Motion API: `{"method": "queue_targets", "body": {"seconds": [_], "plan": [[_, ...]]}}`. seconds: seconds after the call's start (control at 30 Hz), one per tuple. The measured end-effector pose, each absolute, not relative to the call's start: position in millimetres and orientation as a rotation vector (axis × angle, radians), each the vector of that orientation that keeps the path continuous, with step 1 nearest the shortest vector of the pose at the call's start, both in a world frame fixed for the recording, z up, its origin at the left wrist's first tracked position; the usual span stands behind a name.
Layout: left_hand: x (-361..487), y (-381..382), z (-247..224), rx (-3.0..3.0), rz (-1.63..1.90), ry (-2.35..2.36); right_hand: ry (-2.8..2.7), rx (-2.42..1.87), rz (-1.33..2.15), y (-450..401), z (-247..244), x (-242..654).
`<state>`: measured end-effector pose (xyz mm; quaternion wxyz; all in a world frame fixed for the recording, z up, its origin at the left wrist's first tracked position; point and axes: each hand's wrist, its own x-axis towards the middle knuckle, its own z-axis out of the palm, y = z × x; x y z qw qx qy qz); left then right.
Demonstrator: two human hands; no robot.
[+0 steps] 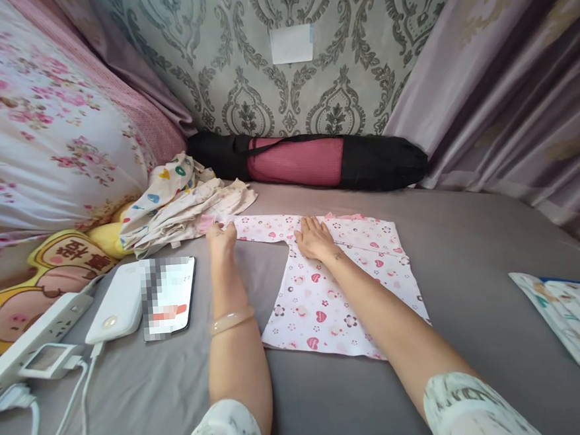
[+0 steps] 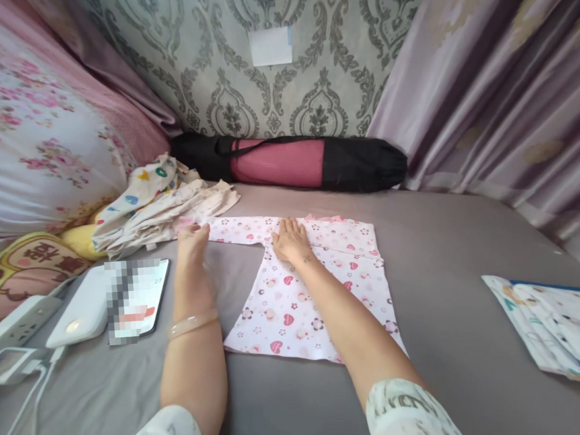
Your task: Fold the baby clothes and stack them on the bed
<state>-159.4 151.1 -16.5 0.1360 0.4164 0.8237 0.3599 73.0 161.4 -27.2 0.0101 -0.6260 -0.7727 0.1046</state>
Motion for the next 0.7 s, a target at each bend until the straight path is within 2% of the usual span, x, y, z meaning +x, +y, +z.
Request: {"method": "queue_targets", "body": {"seconds": [0.17, 0.47, 0.6, 0.7], "plan": [[-162.9, 147.2, -15.8, 0.942, 0.960, 2.605, -2.444, -1.817, 0.168, 166.3, -27.8, 59.4], [-158.4, 154.0, -18.4, 0.759, 0.958, 2.592, -2.504, -1.811, 0.255, 171.3, -40.3, 49.9], [-160.0, 157.9, -25.1, 0.789, 0.915, 2.573, -2.506, -1.824, 0.297, 172.6, -35.2, 50.5], [-166.4, 161.9, -34.5, 0.866, 1.020, 2.537, -2.492, -1.816, 0.406, 173.3, -26.3, 54.9]]}}
